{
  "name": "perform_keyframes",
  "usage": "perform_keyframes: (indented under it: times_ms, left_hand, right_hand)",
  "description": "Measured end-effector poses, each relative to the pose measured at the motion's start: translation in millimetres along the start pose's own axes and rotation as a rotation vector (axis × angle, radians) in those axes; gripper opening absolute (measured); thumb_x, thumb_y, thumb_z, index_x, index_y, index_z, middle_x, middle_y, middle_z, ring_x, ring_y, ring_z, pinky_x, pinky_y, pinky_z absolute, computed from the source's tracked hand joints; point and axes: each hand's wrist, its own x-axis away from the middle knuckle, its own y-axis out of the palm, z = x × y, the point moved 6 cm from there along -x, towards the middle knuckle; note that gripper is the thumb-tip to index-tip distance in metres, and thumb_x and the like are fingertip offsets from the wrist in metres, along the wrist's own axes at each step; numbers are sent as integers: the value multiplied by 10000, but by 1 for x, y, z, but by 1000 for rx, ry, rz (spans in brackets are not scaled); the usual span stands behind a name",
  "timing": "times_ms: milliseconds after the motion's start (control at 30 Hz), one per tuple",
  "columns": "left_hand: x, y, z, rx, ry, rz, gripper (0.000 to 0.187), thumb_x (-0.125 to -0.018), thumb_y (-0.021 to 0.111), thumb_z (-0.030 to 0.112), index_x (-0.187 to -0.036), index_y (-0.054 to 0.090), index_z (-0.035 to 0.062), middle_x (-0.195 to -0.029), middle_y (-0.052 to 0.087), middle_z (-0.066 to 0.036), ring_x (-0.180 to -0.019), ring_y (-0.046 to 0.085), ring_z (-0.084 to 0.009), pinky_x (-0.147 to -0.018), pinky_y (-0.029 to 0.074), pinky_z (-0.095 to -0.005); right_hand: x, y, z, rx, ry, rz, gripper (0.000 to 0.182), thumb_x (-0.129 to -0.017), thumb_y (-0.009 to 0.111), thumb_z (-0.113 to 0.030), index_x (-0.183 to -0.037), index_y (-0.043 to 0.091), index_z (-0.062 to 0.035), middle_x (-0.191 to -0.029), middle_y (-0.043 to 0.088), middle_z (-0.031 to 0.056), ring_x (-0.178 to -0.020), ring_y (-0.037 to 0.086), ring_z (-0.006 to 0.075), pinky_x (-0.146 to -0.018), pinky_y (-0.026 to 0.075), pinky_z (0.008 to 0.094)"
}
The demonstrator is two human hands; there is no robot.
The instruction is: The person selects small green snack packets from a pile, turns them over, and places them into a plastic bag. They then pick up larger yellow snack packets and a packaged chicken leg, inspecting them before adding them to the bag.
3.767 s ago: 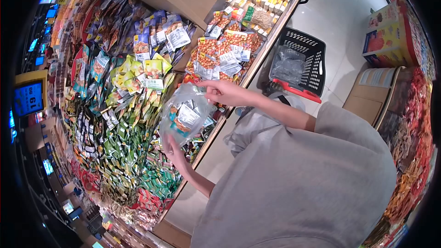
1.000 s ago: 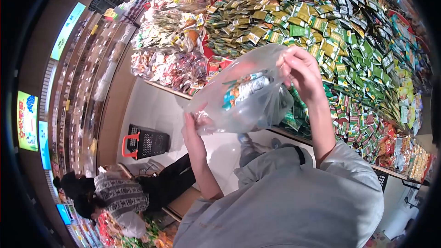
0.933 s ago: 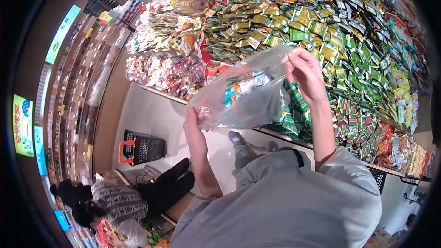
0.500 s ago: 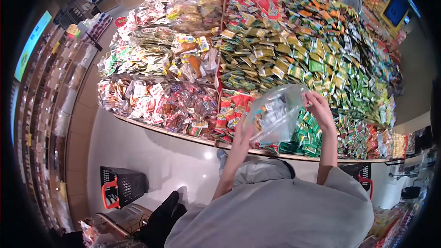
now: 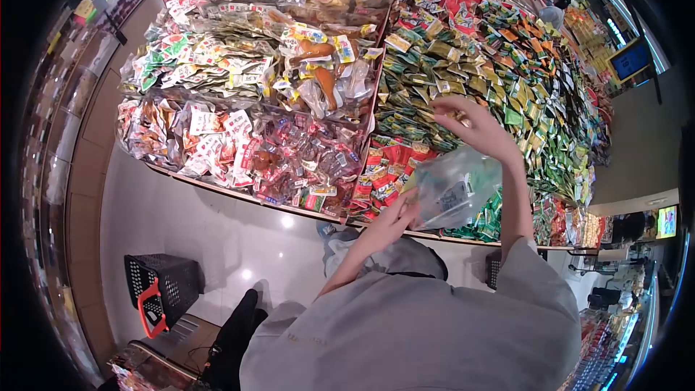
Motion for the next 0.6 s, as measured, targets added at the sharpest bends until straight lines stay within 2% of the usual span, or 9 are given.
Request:
perform_keyframes:
  times_ms: [67, 133, 200, 267, 333, 367, 467, 500, 600]
  left_hand:
    - [5, 1, 5, -58, -2, -42, 483, -1039, 430, 189, -1469, 275, 33, -961, 583, -42, -874, 554, -109, -793, 440, -245]
    - [13, -5, 9, -87, -42, -16, 460, -1039, 437, 198, -1449, 313, 32, -959, 595, -38, -861, 552, -103, -777, 434, -237]
    - [15, -15, 13, -130, -19, 50, 437, -1039, 434, 195, -1437, 342, 39, -962, 606, -37, -847, 550, -98, -759, 434, -239]
    - [16, -25, -4, 10, -32, 119, 387, -1045, 412, 219, -1394, 408, 51, -985, 623, -17, -851, 557, -80, -717, 423, -228]
    - [22, -37, -2, 54, -118, 147, 377, -1048, 400, 235, -1375, 429, 51, -996, 626, -7, -863, 561, -71, -702, 414, -221]
    - [25, -42, 4, 50, -94, 180, 370, -1048, 392, 249, -1353, 453, 48, -979, 633, -3, -866, 570, -65, -683, 408, -212]
    - [31, -63, 0, 87, -101, 281, 353, -1046, 395, 237, -1330, 477, 45, -952, 635, -3, -848, 570, -63, -659, 400, -207]
    - [33, -69, -3, 118, -58, 338, 324, -1043, 399, 225, -1291, 514, 51, -906, 631, 8, -824, 568, -57, -641, 391, -192]
    - [38, -91, -13, 141, -84, 410, 283, -1033, 432, 159, -1256, 502, 0, -848, 614, -32, -785, 569, -85, -706, 443, -234]
  right_hand:
    - [-51, 32, -6, 82, -168, -139, 367, -934, 613, -281, -1218, 590, -49, -1069, 641, 95, -1003, 613, 180, -832, 488, 312]
    - [-109, 67, -8, 159, -280, -219, 410, -925, 618, -293, -1243, 557, -41, -1104, 618, 130, -1042, 603, 244, -882, 483, 352]
    - [-167, 101, -10, 332, -343, -144, 461, -906, 622, -288, -1272, 516, -29, -1156, 584, 167, -1108, 562, 307, -953, 450, 397]
    - [-219, 135, -8, 463, -303, -156, 511, -873, 623, -238, -1301, 467, -6, -1223, 544, 188, -1174, 510, 336, -1001, 416, 415]
    - [-256, 159, -8, 564, -306, -66, 527, -846, 617, -186, -1308, 451, 7, -1252, 529, 195, -1199, 495, 340, -1008, 413, 418]
    - [-272, 167, -4, 613, -308, -16, 538, -833, 614, -161, -1312, 443, 13, -1266, 522, 198, -1211, 488, 342, -1011, 412, 420]
    - [-309, 182, 21, 687, -301, 176, 540, -811, 586, -99, -1316, 423, -3, -1267, 515, 151, -1238, 451, 347, -999, 418, 454]
    - [-319, 188, 37, 637, -253, 181, 581, -780, 618, -95, -1324, 430, -19, -1275, 512, 151, -1241, 457, 332, -995, 423, 447]
    - [-306, 181, 34, 555, -238, 231, 583, -777, 634, -102, -1322, 442, -31, -1282, 505, 151, -1241, 459, 321, -991, 424, 445]
